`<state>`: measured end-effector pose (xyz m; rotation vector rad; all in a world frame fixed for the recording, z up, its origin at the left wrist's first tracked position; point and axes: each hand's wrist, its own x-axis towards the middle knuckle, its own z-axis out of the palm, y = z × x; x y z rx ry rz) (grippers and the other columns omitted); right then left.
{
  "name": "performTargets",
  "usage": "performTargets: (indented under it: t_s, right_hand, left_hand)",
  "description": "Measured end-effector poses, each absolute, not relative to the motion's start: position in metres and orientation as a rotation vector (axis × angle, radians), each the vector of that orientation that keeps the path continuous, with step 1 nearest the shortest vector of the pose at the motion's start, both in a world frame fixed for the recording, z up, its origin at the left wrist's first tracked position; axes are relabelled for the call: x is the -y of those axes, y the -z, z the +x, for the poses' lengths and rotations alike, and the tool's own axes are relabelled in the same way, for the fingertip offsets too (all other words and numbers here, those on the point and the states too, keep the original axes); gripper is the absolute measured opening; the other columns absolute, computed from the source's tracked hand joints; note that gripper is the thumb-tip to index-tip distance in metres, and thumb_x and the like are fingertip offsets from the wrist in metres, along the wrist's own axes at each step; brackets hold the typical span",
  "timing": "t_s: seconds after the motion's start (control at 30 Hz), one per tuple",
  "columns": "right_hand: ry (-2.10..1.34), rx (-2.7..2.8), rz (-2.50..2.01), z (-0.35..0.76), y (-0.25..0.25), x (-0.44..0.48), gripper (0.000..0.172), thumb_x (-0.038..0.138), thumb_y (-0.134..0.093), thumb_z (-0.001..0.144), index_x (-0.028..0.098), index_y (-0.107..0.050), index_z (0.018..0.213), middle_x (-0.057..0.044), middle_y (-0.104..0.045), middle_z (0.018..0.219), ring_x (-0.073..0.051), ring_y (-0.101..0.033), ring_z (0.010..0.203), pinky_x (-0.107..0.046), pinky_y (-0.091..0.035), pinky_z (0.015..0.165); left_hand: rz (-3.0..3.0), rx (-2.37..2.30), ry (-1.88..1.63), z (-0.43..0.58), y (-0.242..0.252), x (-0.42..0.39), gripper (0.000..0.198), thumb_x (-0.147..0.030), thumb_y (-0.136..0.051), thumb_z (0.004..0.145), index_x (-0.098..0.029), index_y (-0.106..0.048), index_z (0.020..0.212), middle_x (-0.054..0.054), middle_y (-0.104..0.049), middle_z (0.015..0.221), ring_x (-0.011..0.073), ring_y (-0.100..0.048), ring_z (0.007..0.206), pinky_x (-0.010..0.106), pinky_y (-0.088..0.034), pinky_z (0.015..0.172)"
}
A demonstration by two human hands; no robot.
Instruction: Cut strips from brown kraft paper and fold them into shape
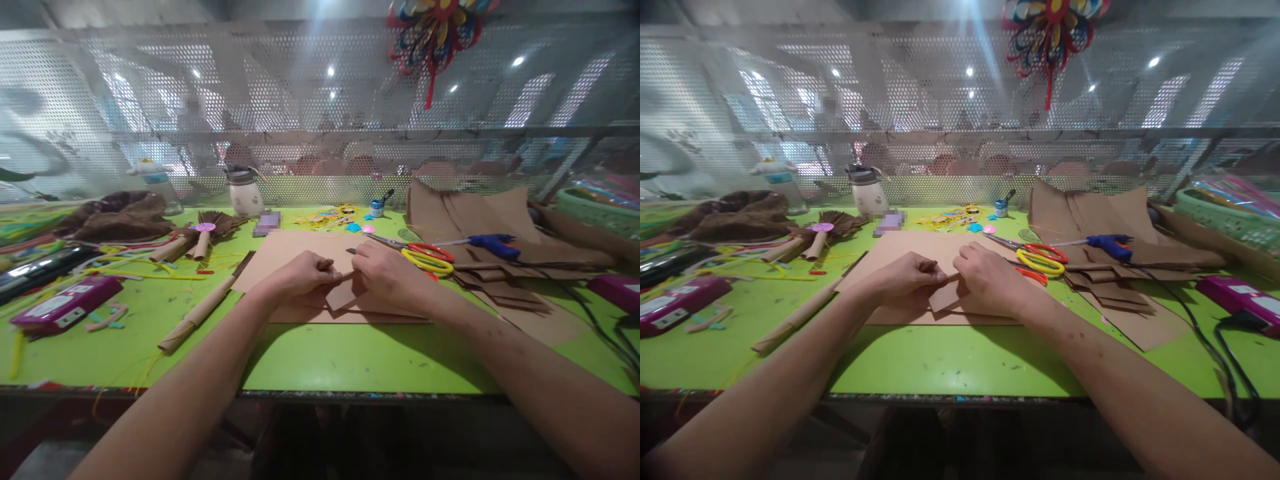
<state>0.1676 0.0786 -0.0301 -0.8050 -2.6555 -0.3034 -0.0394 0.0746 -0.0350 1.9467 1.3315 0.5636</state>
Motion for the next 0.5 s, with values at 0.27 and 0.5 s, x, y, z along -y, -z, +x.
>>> performTargets:
  t_s: [0.27, 0.5]
  right_hand:
    - [-0.303, 2.591, -0.858, 0.172, 0.032, -0.093, 0.027, 0.017, -0.053, 0.077, 0.014, -0.065, 0.102, -0.007, -0.063, 0.092, -0.017, -0.054, 0.081, -0.026, -0.040, 0.071]
    - [-0.770, 2.566, -1.013, 0.176, 0.027, -0.095, 0.038, 0.042, -0.048, 0.085, 0.013, -0.065, 0.067, -0.001, -0.061, 0.061, -0.012, -0.050, 0.058, -0.024, -0.035, 0.056]
  left_hand:
    - [1.922, -1.341, -0.593, -0.035, 0.032, -0.072, 0.029, -0.041, -0.065, 0.070, -0.012, -0.066, 0.072, -0.001, -0.058, 0.061, 0.0108, -0.046, 0.057, 0.024, -0.035, 0.055]
    - [2.039, -1.257, -0.589, -0.030, 0.031, -0.068, 0.023, -0.036, -0.062, 0.074, -0.013, -0.065, 0.074, 0.001, -0.063, 0.065, 0.0122, -0.052, 0.060, 0.024, -0.039, 0.057]
